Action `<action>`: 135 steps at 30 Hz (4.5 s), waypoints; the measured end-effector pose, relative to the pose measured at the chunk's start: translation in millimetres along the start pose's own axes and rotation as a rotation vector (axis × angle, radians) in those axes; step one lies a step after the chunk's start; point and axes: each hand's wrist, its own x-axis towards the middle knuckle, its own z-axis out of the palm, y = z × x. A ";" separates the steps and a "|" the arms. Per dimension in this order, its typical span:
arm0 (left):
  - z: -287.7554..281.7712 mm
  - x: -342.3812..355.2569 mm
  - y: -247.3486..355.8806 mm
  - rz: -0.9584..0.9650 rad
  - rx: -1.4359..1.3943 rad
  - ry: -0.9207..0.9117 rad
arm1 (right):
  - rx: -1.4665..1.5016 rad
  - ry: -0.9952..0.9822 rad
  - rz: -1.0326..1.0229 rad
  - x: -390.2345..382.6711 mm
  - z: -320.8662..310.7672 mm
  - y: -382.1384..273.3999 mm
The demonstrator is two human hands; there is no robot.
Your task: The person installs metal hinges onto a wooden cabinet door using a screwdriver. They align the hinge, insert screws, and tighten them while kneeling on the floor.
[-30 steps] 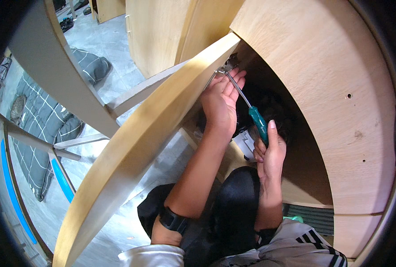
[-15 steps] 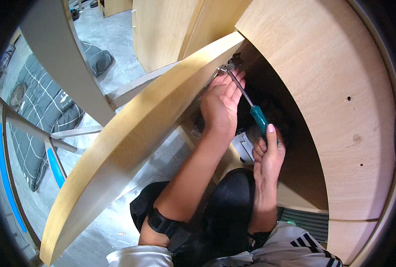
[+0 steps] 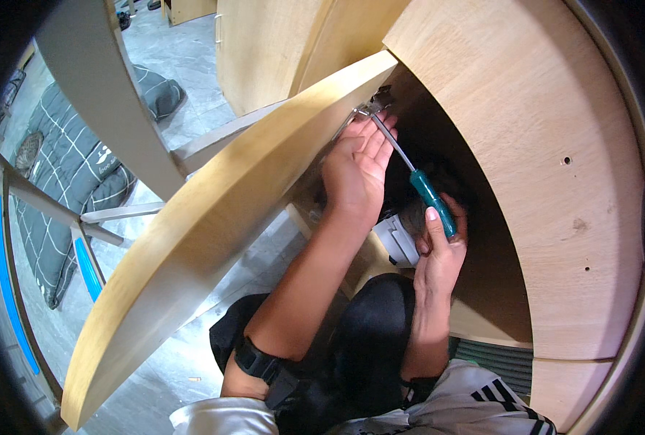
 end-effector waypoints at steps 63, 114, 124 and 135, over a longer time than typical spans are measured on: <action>-0.7 -3.6 -2.1 -0.002 -0.051 -0.014 | 0.094 -0.029 -0.069 3.6 -7.6 4.6; -1.5 0.6 -3.2 -0.001 -0.011 -0.084 | -0.122 -0.050 -0.178 3.2 -3.1 7.4; -3.1 2.1 0.0 -0.044 -0.023 -0.082 | 0.100 -0.185 0.190 0.5 -11.4 -4.1; 4.6 19.1 -6.6 -0.075 0.005 0.102 | 0.123 -0.127 0.236 -0.5 -5.1 -5.5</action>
